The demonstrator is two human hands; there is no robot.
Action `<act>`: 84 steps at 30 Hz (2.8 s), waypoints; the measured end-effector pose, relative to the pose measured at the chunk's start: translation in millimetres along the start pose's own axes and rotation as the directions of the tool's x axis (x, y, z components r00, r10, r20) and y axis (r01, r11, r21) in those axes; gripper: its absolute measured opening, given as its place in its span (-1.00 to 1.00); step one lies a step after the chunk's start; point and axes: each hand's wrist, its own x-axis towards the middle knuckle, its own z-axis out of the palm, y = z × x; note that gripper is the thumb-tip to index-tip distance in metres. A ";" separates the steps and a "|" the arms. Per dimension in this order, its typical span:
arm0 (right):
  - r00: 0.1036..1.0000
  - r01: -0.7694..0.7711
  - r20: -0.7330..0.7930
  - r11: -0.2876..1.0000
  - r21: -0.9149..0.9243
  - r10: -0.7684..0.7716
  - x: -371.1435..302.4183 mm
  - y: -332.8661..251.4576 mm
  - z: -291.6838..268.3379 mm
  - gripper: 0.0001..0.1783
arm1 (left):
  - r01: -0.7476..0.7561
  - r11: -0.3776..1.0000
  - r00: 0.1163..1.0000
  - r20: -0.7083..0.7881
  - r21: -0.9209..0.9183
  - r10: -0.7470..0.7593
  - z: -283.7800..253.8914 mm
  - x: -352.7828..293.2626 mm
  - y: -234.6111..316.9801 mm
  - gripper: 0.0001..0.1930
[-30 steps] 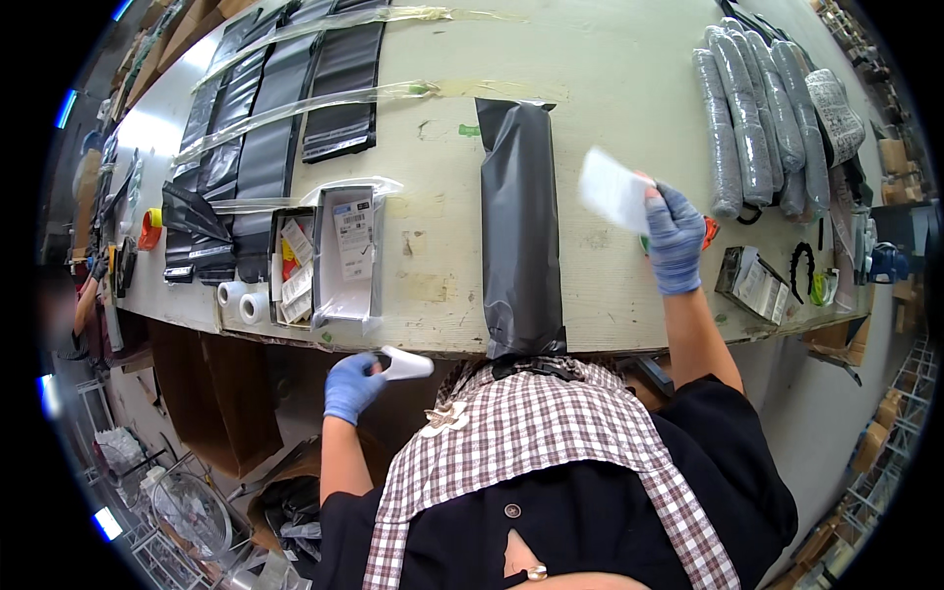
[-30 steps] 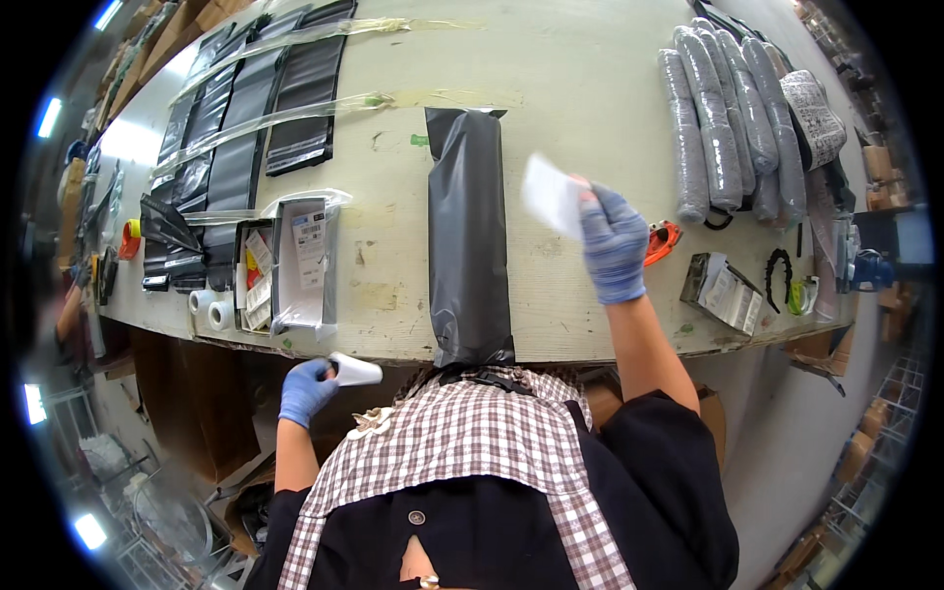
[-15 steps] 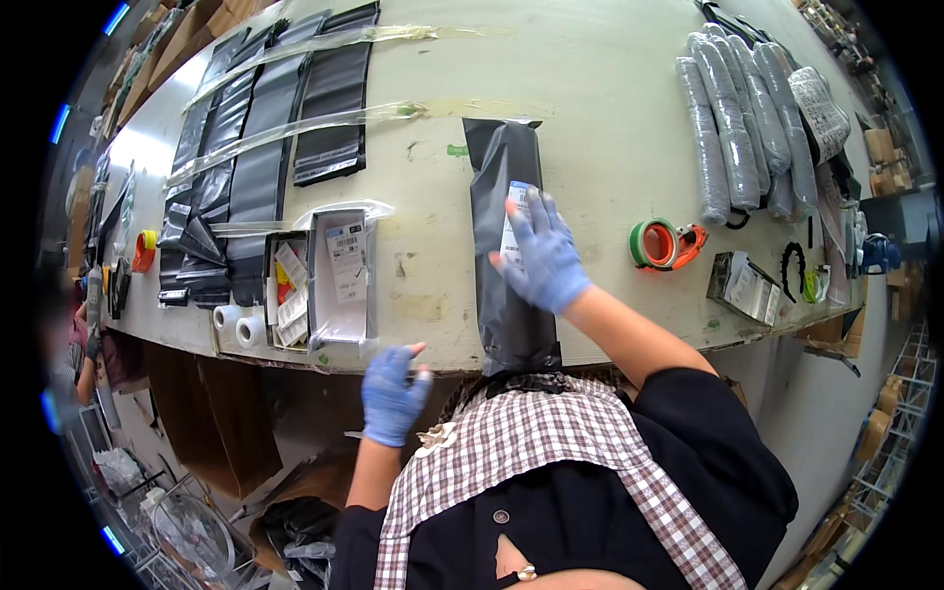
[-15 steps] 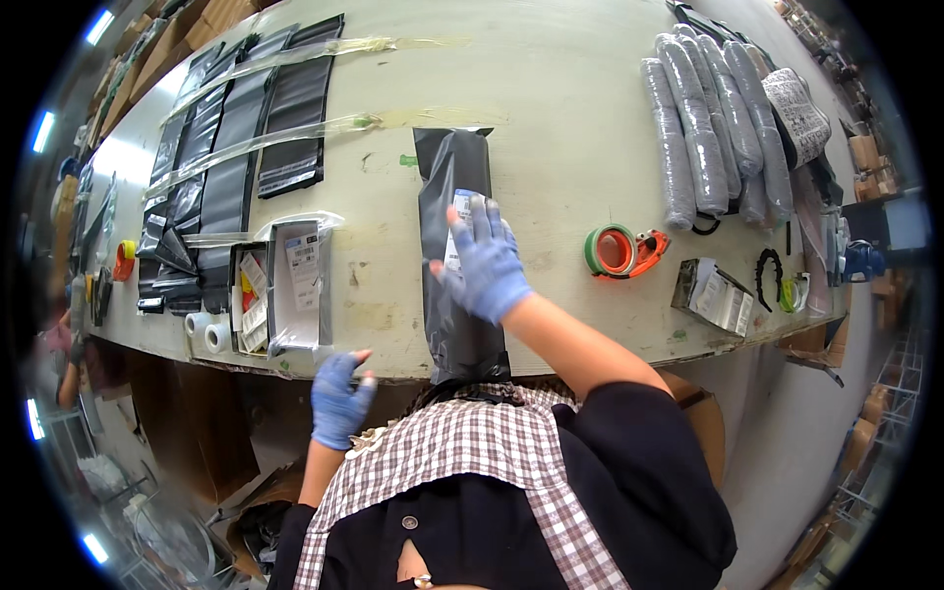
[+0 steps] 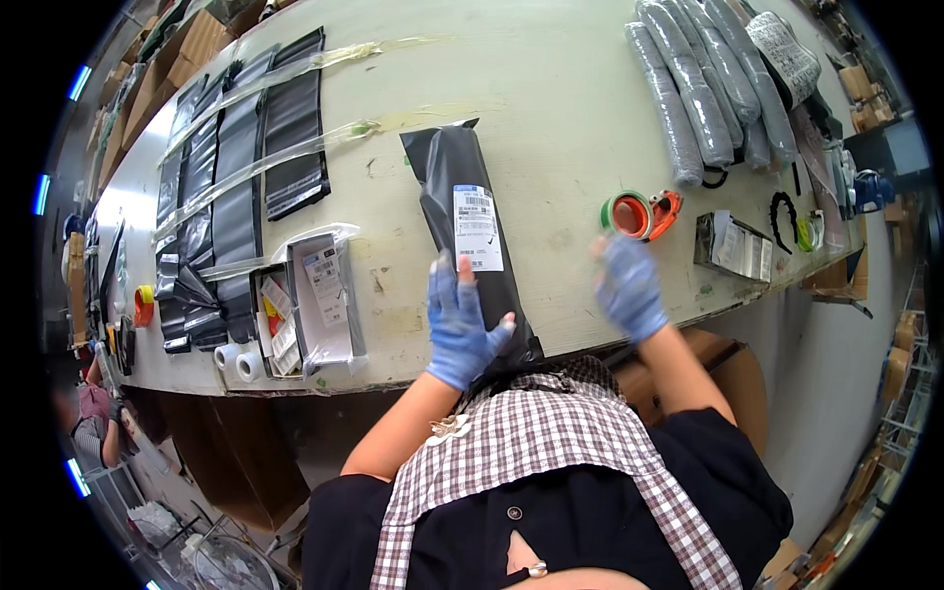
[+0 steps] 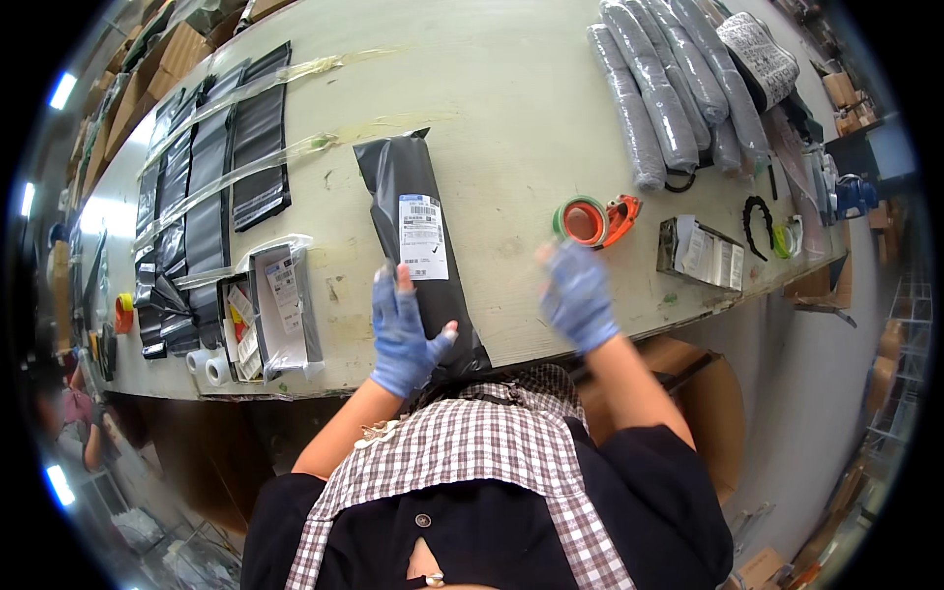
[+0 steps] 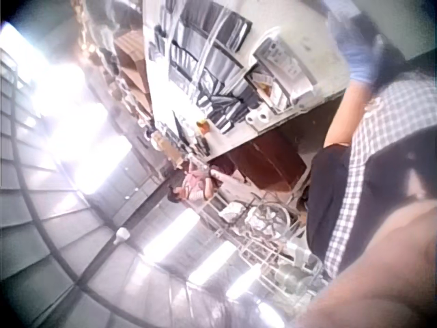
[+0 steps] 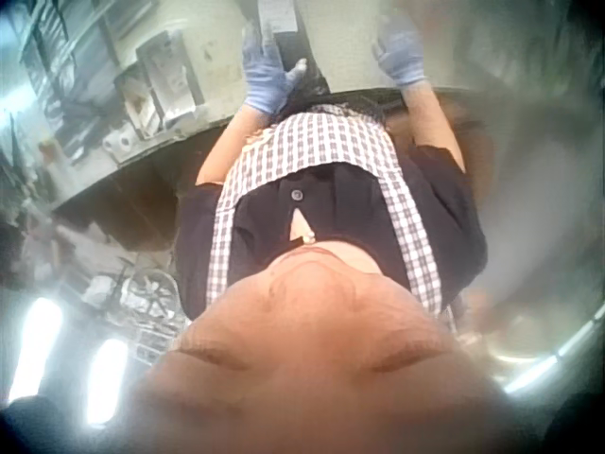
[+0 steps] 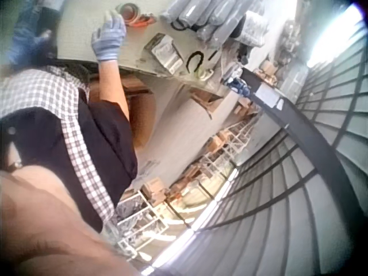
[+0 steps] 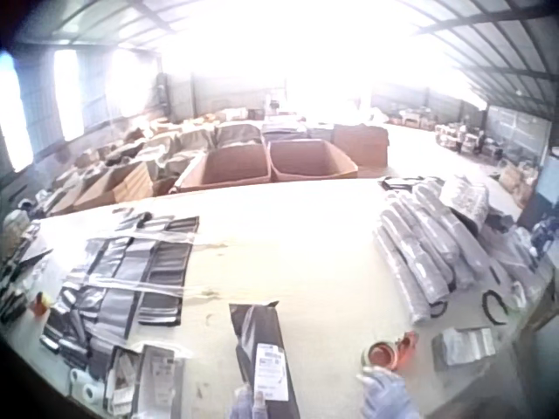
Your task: The person places items into plastic sleeves, applies labels, and uses a tape dispenser to seal the packages at a workstation.
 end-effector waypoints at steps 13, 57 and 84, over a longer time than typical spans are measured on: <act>0.565 -0.390 -0.007 0.274 0.879 0.825 -50.9 -67.3 -50.8 -0.54 | 0.123 0.917 0.891 0.449 -0.379 0.066 15.8 -74.5 23.8 0.11; 0.159 0.413 0.760 -0.742 0.529 0.630 -194.5 -112.6 144.9 -0.33 | -0.927 0.360 0.333 0.208 -0.109 0.920 -1.1 12.5 36.1 -0.28; 0.921 -0.386 -0.120 0.829 -0.404 0.371 -58.3 -0.9 -34.4 -0.33 | -0.737 0.664 0.533 0.498 -0.123 0.684 73.3 7.9 112.1 -0.44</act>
